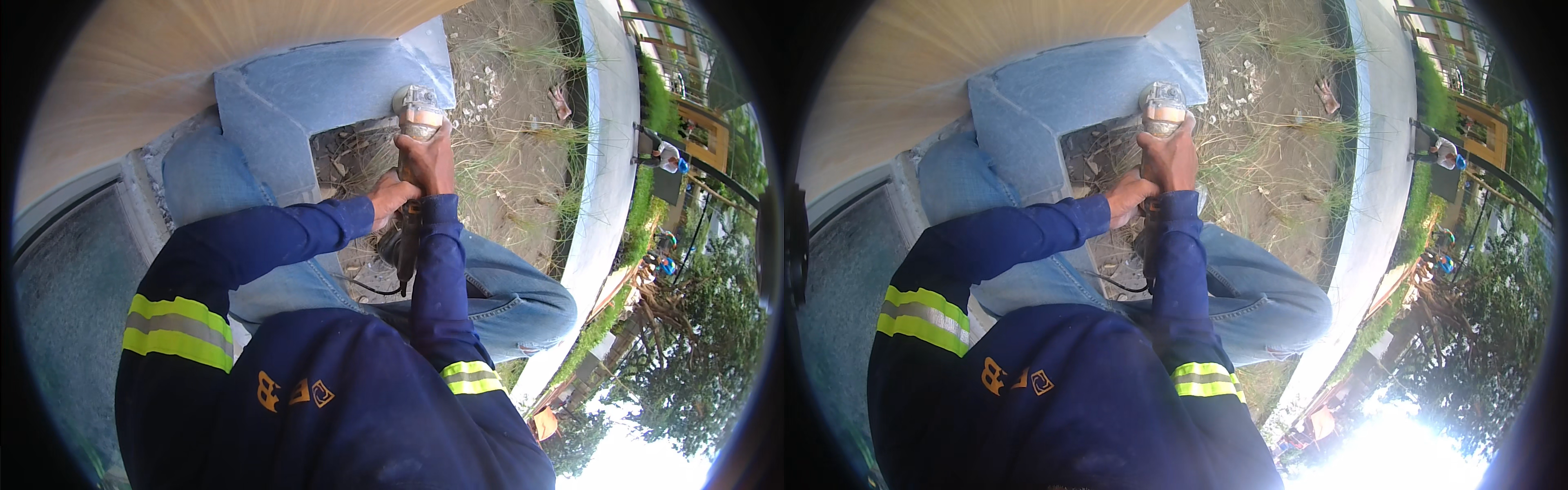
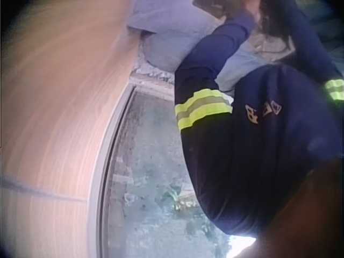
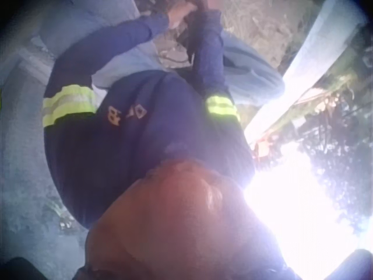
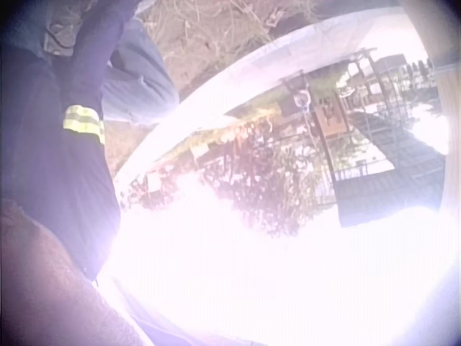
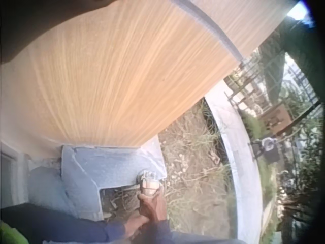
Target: The person kneels on the ground and uses an angle grinder to smooth a concrete surface. The person holds the tool with both hands and moves it across the concrete edge, generating dust.
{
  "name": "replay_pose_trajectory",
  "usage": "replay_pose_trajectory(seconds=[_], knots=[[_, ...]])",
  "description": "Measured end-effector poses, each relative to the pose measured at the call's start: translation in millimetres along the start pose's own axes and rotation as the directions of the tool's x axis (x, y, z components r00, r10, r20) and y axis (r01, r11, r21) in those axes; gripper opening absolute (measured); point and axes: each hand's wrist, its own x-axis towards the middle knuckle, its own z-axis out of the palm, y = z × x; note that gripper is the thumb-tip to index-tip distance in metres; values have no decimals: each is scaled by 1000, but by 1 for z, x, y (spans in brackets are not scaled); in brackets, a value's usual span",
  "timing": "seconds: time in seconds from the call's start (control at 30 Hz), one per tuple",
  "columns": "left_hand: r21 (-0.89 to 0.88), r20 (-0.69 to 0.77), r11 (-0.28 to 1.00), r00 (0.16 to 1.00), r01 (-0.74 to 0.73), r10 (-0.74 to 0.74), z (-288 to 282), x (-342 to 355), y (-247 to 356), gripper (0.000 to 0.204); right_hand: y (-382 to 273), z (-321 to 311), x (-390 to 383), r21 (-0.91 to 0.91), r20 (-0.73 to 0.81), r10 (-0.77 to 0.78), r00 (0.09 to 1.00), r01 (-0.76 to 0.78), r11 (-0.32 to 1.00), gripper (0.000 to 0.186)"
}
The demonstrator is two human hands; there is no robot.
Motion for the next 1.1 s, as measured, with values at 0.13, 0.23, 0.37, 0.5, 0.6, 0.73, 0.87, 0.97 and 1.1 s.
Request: replay_pose_trajectory(seconds=[0.13, 0.23, 0.37, 0.5, 0.6, 0.73, 0.87, 0.97, 1.1], knots=[[-68, -33, 997, 998, -48, 45, 0, -15, 10, 45, -4, 10, 3, -22, 46, -43, 998, 44, 999, 82], [-19, -46, 999, 998, -38, 37, -2, -21, 5, 45, -6, 12, -5, -3, 98, -98, 990, 99, 995, 81], [15, -52, 1000, 999, 0, 1, 2, 4, -3, 42, -6, -1, 1, 44, 36, -13, 999, 12, 999, 75], [-22, -72, 991, 988, -135, 133, 11, 32, 21, 35, -2, -5, 42, 25, -22, -4, 1000, 5, 1000, 74], [-32, -121, 995, 989, -90, 85, 2, 35, 35, 35, -13, 2, 57, -13, -21, -54, 998, 53, 998, 77], [-37, -148, 988, 979, -149, 142, -5, 25, 24, 37, -27, 7, 39, -56, 70, -73, 995, 77, 995, 79], [-34, -124, 987, 981, -157, 151, -10, 37, 11, 36, -27, 5, 30, 56, 14, -57, 998, 56, 997, 77], [-61, 2, 993, 995, -97, 97, -4, 33, 29, 36, -10, 5, 48, -72, -2, -73, 997, 73, 995, 78], [-120, -84, 986, 991, -115, 105, -1, 16, 37, 35, -26, 12, 45, -115, 9, -97, 995, 97, 989, 79]])
